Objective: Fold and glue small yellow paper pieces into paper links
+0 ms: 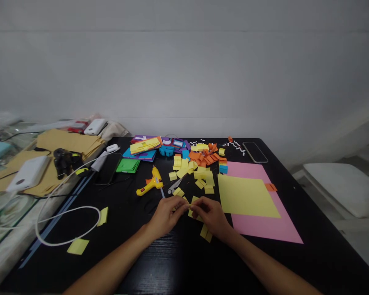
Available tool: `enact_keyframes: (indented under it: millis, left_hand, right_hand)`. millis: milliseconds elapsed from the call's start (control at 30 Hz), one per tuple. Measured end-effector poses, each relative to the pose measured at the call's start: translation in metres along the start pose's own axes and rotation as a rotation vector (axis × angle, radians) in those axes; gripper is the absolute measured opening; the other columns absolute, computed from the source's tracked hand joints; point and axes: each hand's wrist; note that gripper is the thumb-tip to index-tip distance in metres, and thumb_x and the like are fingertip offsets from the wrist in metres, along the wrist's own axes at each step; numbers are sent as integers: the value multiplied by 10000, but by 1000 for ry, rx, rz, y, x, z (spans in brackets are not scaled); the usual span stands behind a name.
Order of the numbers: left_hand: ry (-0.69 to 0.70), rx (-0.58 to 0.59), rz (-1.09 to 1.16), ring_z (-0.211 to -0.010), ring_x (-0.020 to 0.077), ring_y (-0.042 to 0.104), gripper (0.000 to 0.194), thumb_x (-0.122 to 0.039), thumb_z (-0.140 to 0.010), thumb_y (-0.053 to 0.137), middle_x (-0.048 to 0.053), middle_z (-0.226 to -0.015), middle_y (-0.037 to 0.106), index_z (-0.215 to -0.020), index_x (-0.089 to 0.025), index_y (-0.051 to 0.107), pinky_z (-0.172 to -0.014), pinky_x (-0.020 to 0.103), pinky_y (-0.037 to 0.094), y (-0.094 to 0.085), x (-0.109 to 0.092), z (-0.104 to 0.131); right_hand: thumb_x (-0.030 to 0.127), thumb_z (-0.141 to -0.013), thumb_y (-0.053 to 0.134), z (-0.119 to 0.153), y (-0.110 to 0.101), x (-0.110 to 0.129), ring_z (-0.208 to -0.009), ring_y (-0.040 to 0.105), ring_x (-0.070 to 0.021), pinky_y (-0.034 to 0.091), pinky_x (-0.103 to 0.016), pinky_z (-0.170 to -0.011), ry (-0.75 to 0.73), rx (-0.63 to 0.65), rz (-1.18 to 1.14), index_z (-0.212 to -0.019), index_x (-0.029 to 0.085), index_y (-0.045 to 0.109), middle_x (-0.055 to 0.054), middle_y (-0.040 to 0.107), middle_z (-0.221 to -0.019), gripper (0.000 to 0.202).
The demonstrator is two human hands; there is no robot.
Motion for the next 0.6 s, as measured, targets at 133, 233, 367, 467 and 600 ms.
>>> enact_keyframes:
  millis: [133,233,367,467,600]
  left_hand:
    - [14,0,-20,-738,160,662,250,-301,-1013,558,48,-808,727,-872,-162,709,-678,244,477,0,0,1]
    - [27,-4,-25,-725,153,652,250,-300,-1014,557,38,-794,715,-865,-161,702,-672,237,468,1,0,1]
    - [32,-12,-24,-713,143,641,252,-301,-1014,559,25,-772,700,-853,-161,693,-670,229,457,1,2,0]
    - [34,-17,-19,-722,144,642,262,-317,-1018,558,26,-780,701,-860,-159,694,-675,228,452,2,3,0]
    - [29,-21,-17,-719,144,629,281,-345,-1016,564,26,-777,692,-848,-159,690,-672,231,447,2,4,0]
  right_hand:
    - [505,-883,728,0,-1,-2,-609,694,-196,544,-301,-643,6,4,11,-792,192,707,-31,726,-646,327]
    - [511,-875,733,0,-1,-2,-608,692,-193,541,-298,-650,13,14,-10,-795,192,701,-28,723,-644,331]
    - [509,-854,747,-1,0,-1,-603,688,-187,538,-291,-647,21,20,-42,-788,189,693,-22,716,-644,331]
    - [511,-849,748,-2,0,0,-607,689,-187,539,-293,-649,19,15,-47,-800,189,700,-21,715,-645,329]
    - [504,-847,752,-2,0,1,-608,688,-187,541,-294,-654,16,14,-56,-791,191,699,-19,713,-636,322]
Point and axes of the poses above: each hand's wrist, its own z-axis away from the middle knuckle, its own y-axis out of the palm, x = y × z
